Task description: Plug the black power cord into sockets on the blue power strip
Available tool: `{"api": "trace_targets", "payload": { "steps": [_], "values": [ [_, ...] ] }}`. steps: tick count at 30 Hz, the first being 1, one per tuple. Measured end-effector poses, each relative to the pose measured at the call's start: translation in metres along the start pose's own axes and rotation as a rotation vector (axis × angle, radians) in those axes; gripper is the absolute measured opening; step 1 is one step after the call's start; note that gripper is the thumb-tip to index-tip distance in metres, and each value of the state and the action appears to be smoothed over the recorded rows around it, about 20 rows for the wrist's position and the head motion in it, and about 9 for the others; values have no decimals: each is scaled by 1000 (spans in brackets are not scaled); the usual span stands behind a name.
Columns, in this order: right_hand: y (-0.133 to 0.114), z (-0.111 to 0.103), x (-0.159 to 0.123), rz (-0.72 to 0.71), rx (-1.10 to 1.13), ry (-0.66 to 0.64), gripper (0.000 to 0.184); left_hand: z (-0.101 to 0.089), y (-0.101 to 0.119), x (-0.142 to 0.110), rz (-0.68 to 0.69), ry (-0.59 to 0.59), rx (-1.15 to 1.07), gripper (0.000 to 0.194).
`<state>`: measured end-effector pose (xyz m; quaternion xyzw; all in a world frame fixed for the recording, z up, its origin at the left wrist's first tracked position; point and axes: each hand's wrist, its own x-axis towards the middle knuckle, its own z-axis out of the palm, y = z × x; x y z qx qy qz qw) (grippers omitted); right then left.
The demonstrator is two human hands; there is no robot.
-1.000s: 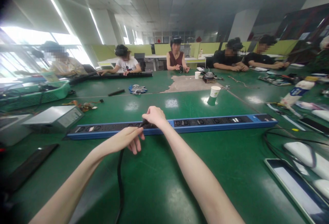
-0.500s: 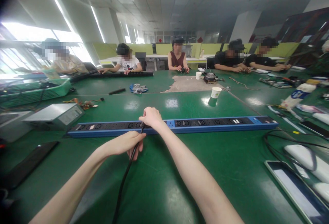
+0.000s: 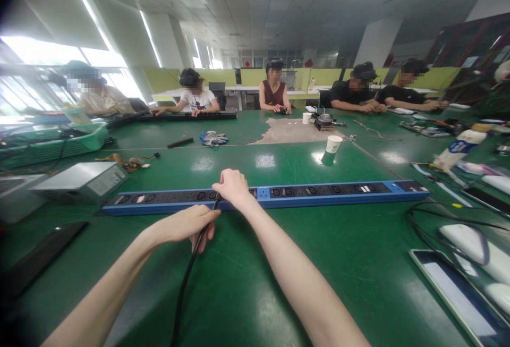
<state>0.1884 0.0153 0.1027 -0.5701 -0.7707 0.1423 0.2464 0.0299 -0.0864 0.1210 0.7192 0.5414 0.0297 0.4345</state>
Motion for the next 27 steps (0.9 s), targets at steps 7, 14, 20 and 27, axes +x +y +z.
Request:
{"api": "trace_targets", "payload": {
  "steps": [7, 14, 20, 27],
  "values": [
    [2, 5, -10, 29, -78, -20, 16, -4, -4, 7, 43, 109, 93, 70],
    [-4, 2, -24, 1, -204, -14, 21, -11, -58, 54, 191, 1012, 547, 30],
    [-10, 0, -27, 27, -213, -42, 21, 14, -90, 80, 339, 1104, 629, 36],
    [-9, -23, -35, 57, -173, -56, 50, 19, -89, 78, 372, 1176, 634, 40]
  ]
}}
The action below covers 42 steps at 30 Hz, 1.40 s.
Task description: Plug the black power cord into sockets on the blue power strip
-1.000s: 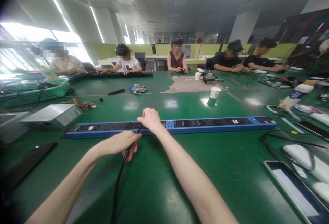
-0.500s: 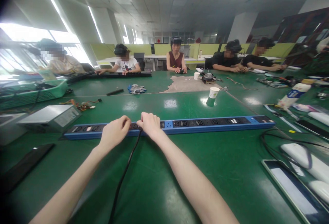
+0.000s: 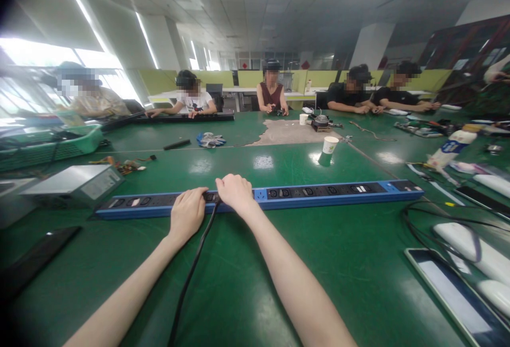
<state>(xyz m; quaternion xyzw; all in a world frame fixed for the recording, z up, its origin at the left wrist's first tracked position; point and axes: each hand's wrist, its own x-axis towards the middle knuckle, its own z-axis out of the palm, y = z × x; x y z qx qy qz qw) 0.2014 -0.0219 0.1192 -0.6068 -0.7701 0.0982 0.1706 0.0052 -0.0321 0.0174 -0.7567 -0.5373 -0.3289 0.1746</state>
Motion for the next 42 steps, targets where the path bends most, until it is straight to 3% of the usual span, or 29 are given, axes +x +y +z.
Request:
{"api": "trace_targets", "payload": {
  "steps": [5, 9, 12, 14, 17, 20, 22, 26, 29, 37, 42],
  "values": [
    [-14, 2, -8, -59, -108, 45, 27, 3, -1, -1, -4, -4, -4, 40],
    [-23, 19, -8, -9, -124, 80, 26, 3, -2, -1, -7, -10, -7, 39],
    [-22, 18, -4, 18, -81, 79, 22, 3, -2, -1, -8, -10, -11, 39],
    [-19, 5, -3, 18, -32, 119, 21, 2, -1, -1, -8, -10, -16, 39],
    [-6, -33, -5, 4, 37, 246, 24, 1, 0, -1, -10, -19, -21, 40],
    [26, -69, -14, 23, 9, 307, 26, 0, 1, -1, -20, -35, -23, 41],
    [55, -79, -22, 56, -61, 279, 24, 0, 2, 0, -32, -37, -25, 42],
    [104, -65, -38, 101, -146, 136, 18, 1, 3, 0, -45, -32, -30, 42],
    [118, -48, -44, 68, -120, 109, 16, 1, 2, 0, -43, -38, -29, 41],
    [100, -30, -46, -45, -217, 127, 17, 3, 1, 0, -44, -34, -20, 40],
    [91, -25, -47, -35, -296, 94, 21, 3, 3, 0, -43, -28, -20, 41]
  ]
}}
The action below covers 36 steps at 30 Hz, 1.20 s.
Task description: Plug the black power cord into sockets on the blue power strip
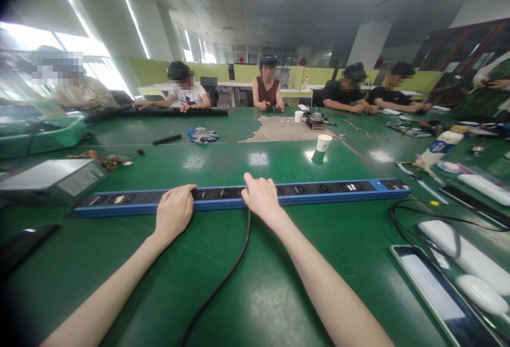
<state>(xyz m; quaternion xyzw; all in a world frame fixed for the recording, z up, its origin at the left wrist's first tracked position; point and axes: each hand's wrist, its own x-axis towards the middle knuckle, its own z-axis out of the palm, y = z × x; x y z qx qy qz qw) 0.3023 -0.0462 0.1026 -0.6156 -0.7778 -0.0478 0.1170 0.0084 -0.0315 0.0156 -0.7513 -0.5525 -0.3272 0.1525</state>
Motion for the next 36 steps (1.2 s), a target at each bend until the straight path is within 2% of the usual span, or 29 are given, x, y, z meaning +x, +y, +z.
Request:
{"api": "trace_targets", "payload": {
  "steps": [9, 13, 15, 17, 20, 23, 26, 30, 36],
  "values": [
    [0, 1, -3, 53, 107, -22, 21, 2, -1, 0, -1, 5, -4, 41],
    [5, -19, -1, 59, 187, 65, 16, 3, -2, 0, 3, 2, -7, 41],
    [18, -39, 0, 80, 240, 160, 18, 3, -3, 0, 2, -3, -7, 41],
    [41, -58, -1, 104, 271, 228, 21, 3, -3, 0, 1, -5, -10, 41],
    [87, -72, -9, 156, 244, 231, 19, 3, -3, 0, -2, -2, -15, 41],
    [129, -59, -22, 194, 211, 153, 11, 3, -3, 0, -4, 6, -16, 41],
    [150, -36, -35, 172, 199, 94, 8, 4, -3, 0, -4, 10, -21, 41],
    [150, -19, -40, 134, 198, 84, 9, 4, -4, 0, -4, 7, -24, 41],
    [134, -22, -31, 62, 70, 63, 9, 4, -3, 0, -4, -2, -17, 41]
  ]
}}
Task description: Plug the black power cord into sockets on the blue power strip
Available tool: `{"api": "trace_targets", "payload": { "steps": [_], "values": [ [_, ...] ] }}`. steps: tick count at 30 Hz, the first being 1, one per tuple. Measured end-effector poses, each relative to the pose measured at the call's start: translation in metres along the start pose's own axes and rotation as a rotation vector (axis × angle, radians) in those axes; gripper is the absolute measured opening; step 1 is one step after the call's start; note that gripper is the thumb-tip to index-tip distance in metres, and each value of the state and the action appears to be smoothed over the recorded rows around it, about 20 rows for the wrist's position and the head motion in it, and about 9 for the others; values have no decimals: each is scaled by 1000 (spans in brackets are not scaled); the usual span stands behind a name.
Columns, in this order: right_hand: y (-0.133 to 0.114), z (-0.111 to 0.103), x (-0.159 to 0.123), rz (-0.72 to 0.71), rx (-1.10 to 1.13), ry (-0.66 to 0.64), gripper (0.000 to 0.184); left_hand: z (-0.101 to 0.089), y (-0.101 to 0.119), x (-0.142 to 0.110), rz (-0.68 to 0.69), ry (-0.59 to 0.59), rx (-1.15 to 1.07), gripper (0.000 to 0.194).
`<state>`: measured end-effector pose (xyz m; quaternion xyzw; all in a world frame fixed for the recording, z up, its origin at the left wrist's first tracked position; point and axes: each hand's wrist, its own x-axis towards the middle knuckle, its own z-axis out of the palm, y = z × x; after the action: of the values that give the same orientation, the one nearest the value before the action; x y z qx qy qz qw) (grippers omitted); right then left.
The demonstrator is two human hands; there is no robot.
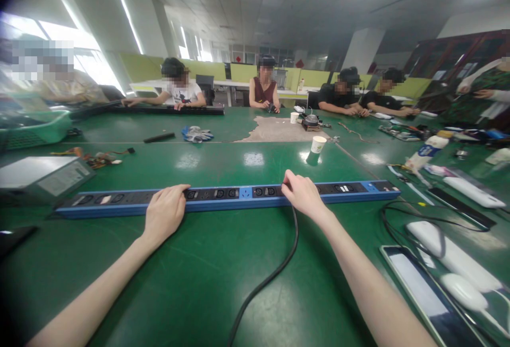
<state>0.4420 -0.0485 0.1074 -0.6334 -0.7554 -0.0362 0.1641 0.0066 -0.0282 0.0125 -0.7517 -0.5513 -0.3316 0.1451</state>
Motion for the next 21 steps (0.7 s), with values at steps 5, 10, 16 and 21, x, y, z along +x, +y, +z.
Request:
{"api": "trace_targets", "payload": {
  "steps": [5, 10, 16, 21],
  "values": [
    [-4, 1, 0, -34, -97, -15, 11, 0, 1, 0, 0, 5, -2, 41],
    [-11, 6, -6, -40, -166, -4, 11, 1, 1, 1, -3, 1, -1, 41],
    [-16, 12, -2, -1, -178, -50, 12, 1, 0, 1, 11, -11, 18, 40],
    [-14, 12, -4, -4, -188, -14, 12, 1, 1, 1, 12, -11, 21, 40]
  ]
}}
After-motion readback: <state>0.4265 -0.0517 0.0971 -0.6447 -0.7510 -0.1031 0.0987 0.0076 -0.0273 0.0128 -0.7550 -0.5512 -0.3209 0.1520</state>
